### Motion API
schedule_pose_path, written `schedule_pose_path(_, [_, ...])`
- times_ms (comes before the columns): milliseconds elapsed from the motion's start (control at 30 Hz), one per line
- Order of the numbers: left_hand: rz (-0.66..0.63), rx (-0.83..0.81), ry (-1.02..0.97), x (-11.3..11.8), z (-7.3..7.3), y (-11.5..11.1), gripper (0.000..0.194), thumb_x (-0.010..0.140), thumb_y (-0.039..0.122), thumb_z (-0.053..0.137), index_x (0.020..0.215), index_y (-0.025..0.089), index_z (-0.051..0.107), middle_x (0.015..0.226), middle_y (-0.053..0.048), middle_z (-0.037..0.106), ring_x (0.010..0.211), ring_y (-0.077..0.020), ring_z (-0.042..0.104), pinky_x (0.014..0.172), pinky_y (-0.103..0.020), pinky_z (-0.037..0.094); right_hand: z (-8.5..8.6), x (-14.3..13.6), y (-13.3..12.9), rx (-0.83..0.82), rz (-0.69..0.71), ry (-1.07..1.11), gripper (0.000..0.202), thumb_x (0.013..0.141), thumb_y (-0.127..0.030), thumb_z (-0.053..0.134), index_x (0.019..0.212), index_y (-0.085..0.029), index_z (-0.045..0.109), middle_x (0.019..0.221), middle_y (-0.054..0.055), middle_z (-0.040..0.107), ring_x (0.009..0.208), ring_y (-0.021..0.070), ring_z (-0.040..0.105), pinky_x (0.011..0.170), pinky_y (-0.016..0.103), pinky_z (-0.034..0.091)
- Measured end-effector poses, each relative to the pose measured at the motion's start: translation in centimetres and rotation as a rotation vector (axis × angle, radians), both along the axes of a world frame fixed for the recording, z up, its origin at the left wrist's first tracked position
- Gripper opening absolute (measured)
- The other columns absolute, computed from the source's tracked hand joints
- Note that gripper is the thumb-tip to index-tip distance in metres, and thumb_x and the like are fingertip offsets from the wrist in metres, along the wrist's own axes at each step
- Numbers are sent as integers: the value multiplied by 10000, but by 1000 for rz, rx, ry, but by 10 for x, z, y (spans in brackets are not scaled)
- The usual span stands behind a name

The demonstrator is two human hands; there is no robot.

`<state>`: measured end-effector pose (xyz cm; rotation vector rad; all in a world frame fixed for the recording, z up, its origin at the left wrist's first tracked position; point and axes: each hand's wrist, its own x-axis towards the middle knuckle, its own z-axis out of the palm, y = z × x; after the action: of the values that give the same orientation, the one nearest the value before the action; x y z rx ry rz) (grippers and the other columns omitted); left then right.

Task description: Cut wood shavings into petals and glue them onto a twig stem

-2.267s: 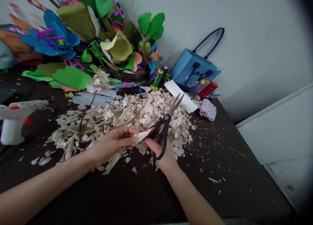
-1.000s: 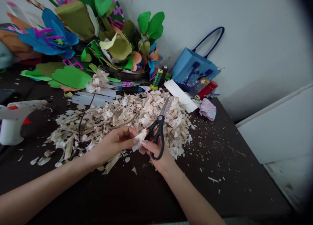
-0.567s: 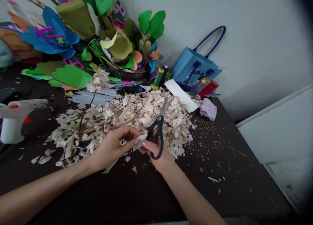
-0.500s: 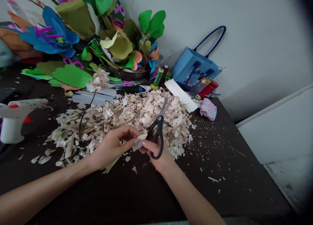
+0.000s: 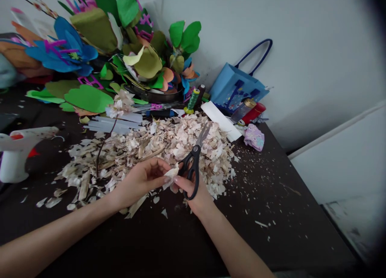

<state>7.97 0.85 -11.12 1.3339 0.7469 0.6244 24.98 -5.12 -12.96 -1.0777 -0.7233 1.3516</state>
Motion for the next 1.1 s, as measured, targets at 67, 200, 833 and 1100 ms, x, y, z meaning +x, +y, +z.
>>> schedule_pose_path(67, [14,21,16,-1,1,1,254,836,368,747,963,178,636,844,-31,675,763,-162,633,697,-288,483,4,5,1,30,-24,-115,314,713,-321,845,916,-217,630,786,-20,649,588,121,575,544,260,501])
schedule_pose_path(200, [67,37,56,-5,0,6,282,818,384,755,978,184,637,868,-21,649,743,-147,608,675,-279,485,16,22,5,101,-133,-237,295,764,-331,822,943,-226,613,848,-2,668,675,139,606,599,273,504])
schedule_pose_path(833, [163,689,488,32,43,83,172,863,256,568,938,172,697,919,-94,746,809,-220,674,711,-311,510,37,52,8,188,-337,-265,261,805,-311,788,968,-241,596,835,-8,661,722,175,649,577,289,499])
schedule_pose_path(1100, [67,636,629,75,26,157,137,748,289,642,735,191,737,781,-64,755,729,-215,652,632,-268,420,48,52,2,158,-263,-286,217,862,-308,739,987,-238,575,857,10,638,715,170,618,607,311,500])
